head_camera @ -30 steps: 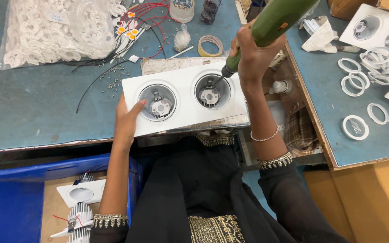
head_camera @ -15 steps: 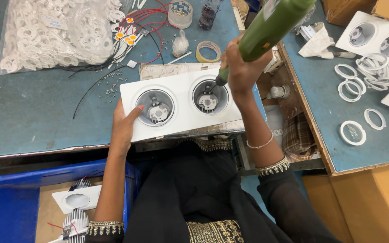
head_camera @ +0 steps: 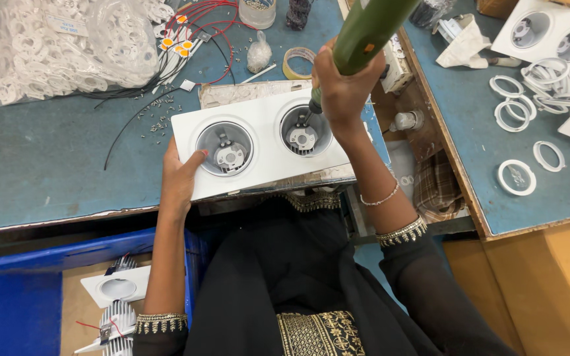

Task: The person assembles a recessed lighting fixture by placing internal light modules into a white metal housing, connecting electrical wires, and securing components using an electric screwdriver.

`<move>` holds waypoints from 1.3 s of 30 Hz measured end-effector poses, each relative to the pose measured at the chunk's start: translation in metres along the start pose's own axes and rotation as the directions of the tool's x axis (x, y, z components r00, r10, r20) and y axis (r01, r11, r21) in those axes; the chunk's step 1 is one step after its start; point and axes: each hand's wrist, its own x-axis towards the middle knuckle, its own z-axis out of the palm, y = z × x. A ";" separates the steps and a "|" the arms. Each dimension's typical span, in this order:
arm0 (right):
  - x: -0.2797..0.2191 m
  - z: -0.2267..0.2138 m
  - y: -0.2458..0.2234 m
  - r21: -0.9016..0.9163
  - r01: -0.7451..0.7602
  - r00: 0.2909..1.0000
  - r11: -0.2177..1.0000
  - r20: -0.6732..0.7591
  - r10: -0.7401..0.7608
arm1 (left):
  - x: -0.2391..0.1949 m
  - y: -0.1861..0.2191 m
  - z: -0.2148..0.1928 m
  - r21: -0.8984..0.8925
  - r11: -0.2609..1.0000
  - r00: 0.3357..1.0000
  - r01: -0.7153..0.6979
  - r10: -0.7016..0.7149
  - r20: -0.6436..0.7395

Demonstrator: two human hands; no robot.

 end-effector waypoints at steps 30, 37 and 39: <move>0.012 -0.001 -0.007 0.124 -0.017 0.998 0.992 -0.060 0.025 | -0.001 0.002 0.002 0.053 0.998 0.999 -0.039 0.040 -0.008; 0.009 -0.001 0.003 0.105 -0.019 0.999 0.994 -0.030 0.022 | -0.002 0.003 0.002 0.071 0.997 0.999 -0.037 0.038 -0.011; 0.008 -0.001 0.004 0.108 -0.024 0.999 0.994 -0.023 0.027 | -0.001 0.003 0.003 0.067 0.997 0.999 -0.041 0.042 -0.013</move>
